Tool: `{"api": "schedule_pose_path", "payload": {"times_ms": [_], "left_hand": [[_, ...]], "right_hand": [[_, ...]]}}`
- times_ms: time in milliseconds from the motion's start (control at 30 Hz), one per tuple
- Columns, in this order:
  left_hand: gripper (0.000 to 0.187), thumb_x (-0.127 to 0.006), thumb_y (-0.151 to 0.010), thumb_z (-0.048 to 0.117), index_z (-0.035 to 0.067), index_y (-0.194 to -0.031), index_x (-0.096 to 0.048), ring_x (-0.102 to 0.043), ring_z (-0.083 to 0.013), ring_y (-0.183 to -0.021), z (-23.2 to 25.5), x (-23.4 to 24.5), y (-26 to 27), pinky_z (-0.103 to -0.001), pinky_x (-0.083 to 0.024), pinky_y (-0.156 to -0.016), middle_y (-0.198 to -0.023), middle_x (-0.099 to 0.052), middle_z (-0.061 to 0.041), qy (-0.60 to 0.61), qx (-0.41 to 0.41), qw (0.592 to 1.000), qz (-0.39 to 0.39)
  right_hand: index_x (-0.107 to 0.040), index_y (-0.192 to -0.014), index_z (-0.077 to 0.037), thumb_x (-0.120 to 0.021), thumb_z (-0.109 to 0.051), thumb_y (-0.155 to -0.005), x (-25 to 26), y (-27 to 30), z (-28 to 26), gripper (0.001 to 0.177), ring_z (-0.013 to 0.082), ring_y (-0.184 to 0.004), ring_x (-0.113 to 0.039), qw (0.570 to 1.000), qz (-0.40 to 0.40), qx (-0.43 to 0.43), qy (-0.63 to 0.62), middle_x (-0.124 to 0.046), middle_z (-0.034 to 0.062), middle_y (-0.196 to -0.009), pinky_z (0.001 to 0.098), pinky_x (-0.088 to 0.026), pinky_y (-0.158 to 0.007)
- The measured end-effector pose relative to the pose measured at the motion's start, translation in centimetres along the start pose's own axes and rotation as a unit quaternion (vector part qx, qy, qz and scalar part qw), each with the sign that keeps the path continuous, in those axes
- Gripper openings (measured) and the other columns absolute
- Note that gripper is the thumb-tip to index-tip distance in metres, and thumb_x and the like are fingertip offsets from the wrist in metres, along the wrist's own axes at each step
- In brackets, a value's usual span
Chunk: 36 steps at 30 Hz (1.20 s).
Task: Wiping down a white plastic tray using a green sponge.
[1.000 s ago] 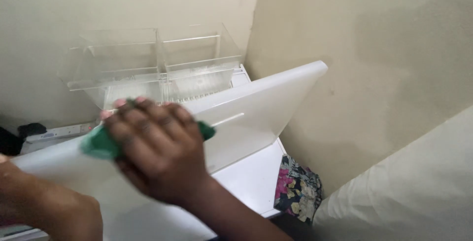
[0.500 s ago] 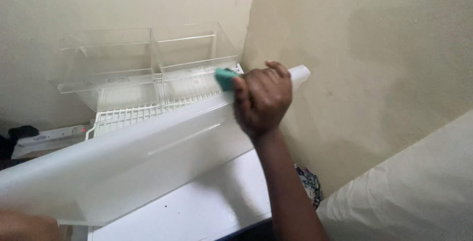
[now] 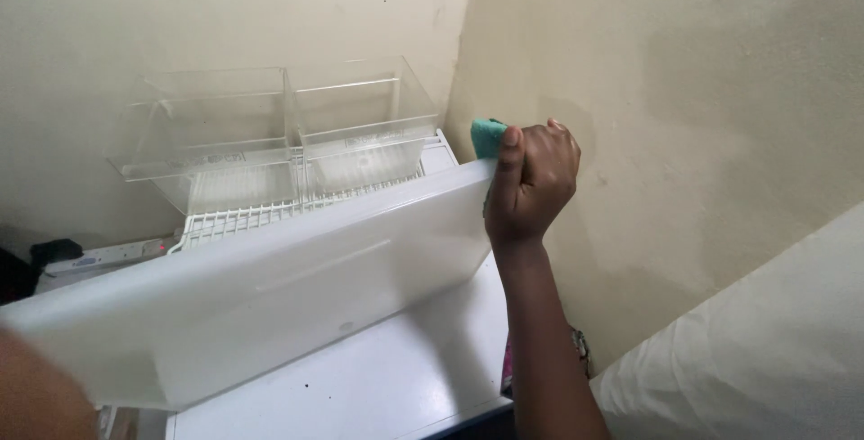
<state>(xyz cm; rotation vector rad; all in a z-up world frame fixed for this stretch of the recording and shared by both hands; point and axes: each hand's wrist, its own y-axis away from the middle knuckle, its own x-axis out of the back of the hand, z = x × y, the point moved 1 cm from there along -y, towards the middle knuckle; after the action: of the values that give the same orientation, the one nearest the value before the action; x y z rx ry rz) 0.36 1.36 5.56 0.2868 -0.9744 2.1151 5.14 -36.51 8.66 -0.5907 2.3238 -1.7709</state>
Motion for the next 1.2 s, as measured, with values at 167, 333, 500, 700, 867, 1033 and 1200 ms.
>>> {"api": "schedule_pose_path", "payload": {"times_ms": [167,333,500,700,867,1033,1200], "left_hand": [[0.033,-0.046,-0.119,0.028,0.004,-0.110,-0.067,-0.059,-0.0211,-0.105,3.6,-3.0,2.4,-0.045,-0.039,-0.111,-0.101,-0.066,-0.010,-0.120,-0.117,0.986,0.025],[0.026,-0.052,-0.111,0.026,0.016,-0.093,-0.068,-0.052,-0.0126,-0.102,5.9,-4.6,2.5,-0.042,-0.021,-0.121,-0.090,-0.066,0.005,-0.310,-0.284,0.905,0.059],[0.026,-0.050,-0.112,0.028,0.018,-0.094,-0.066,-0.051,-0.0125,-0.096,4.0,-5.0,2.1,-0.040,-0.023,-0.120,-0.087,-0.063,0.006,-0.341,-0.296,0.891,0.057],[0.033,-0.054,-0.112,0.044,0.019,-0.096,-0.069,-0.051,-0.0135,-0.086,3.6,-5.7,1.0,-0.038,-0.031,-0.107,-0.087,-0.066,0.004,-0.365,-0.313,0.874,0.066],[0.062,-0.067,-0.090,0.076,0.015,-0.093,-0.076,-0.054,-0.0152,-0.075,7.2,-4.0,0.1,-0.034,-0.038,-0.080,-0.076,-0.068,0.001,-0.354,-0.332,0.873,0.048],[0.073,-0.073,-0.084,0.085,0.012,-0.089,-0.075,-0.054,-0.0151,-0.068,6.5,-4.3,0.1,-0.030,-0.038,-0.071,-0.074,-0.067,-0.001,-0.331,-0.340,0.880,0.022],[0.070,-0.073,-0.083,0.084,0.014,-0.089,-0.075,-0.055,-0.0158,-0.071,7.1,-4.4,0.1,-0.033,-0.040,-0.076,-0.074,-0.068,0.001,-0.359,-0.337,0.870,0.036]], "right_hand": [[-0.061,-0.081,-0.007,-0.048,-0.030,-0.113,-1.0,1.0,-3.3,0.042,0.0268,-0.084,-0.063,0.998,-0.032,0.026,0.044,-0.064,0.0094,-0.080,0.0511,-0.038,-0.118],[-0.067,-0.089,-0.009,-0.057,-0.032,-0.110,-1.7,1.9,-10.2,0.033,0.0276,-0.093,-0.069,0.991,-0.120,0.058,0.006,-0.069,0.0076,-0.088,0.0496,-0.038,-0.120],[-0.069,-0.085,-0.010,-0.062,-0.030,-0.105,-1.8,1.4,-9.1,0.029,0.0261,-0.084,-0.067,0.987,-0.126,0.101,-0.016,-0.068,0.0067,-0.082,0.0506,-0.039,-0.118],[-0.067,-0.087,-0.011,-0.045,-0.033,-0.113,-2.7,1.6,-1.4,0.040,0.0258,-0.091,-0.068,0.993,-0.042,0.092,0.059,-0.067,0.0071,-0.086,0.0534,-0.035,-0.120],[-0.060,-0.090,-0.004,-0.039,-0.035,-0.117,-1.0,1.1,-0.3,0.046,0.0265,-0.092,-0.060,1.000,0.008,-0.006,0.022,-0.062,0.0091,-0.091,0.0432,-0.041,-0.105],[-0.057,-0.105,-0.002,-0.038,-0.039,-0.116,-2.1,2.9,1.4,0.044,0.0133,-0.086,-0.051,0.962,0.095,-0.201,-0.160,-0.055,0.0026,-0.091,0.0283,-0.044,-0.080],[-0.058,-0.099,0.000,-0.038,-0.046,-0.114,-3.3,5.5,3.6,0.053,0.0119,-0.081,-0.052,0.889,0.152,-0.361,-0.236,-0.056,0.0023,-0.086,0.0288,-0.046,-0.074]]}}
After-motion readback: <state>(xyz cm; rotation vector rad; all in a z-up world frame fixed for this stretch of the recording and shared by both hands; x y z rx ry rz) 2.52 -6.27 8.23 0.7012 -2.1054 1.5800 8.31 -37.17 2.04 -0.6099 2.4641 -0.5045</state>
